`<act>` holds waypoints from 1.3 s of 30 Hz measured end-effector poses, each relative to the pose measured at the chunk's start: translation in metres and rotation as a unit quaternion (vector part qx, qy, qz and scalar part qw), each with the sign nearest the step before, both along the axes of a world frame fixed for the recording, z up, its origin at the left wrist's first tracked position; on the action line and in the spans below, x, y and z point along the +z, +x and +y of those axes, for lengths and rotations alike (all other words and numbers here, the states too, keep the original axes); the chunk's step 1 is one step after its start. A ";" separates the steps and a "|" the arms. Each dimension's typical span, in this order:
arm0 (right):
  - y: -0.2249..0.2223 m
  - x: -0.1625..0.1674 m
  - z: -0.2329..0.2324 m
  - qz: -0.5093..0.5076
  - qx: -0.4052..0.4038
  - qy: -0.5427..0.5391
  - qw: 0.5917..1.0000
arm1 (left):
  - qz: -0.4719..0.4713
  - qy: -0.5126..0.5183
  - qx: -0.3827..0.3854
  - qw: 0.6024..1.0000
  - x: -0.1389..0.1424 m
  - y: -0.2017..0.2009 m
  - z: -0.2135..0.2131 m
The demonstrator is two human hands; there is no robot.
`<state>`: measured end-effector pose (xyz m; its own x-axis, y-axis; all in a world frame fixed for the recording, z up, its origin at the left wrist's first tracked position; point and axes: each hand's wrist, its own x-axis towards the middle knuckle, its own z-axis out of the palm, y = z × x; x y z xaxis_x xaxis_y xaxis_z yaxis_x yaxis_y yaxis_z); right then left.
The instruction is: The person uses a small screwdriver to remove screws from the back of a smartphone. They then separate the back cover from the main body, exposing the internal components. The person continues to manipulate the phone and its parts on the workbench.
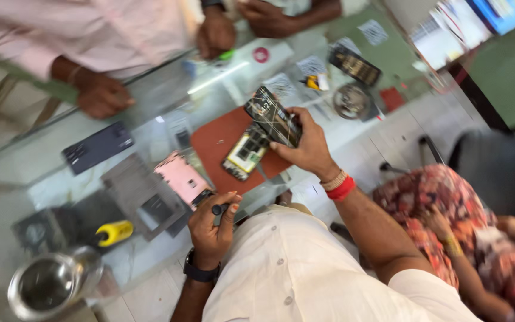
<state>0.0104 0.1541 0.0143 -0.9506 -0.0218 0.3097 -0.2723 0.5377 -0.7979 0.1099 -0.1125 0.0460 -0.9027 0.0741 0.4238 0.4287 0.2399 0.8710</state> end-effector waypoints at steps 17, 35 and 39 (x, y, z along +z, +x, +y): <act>-0.156 0.005 -0.075 -0.008 0.080 0.250 0.965 | -0.006 0.022 0.171 0.985 -0.018 0.041 -0.014; -0.156 0.012 -0.079 -0.027 0.098 0.245 0.964 | -0.019 0.014 0.154 0.988 -0.019 0.032 -0.005; -0.158 0.012 -0.080 -0.012 0.106 0.243 0.964 | -0.013 0.011 0.150 0.988 -0.018 0.031 -0.006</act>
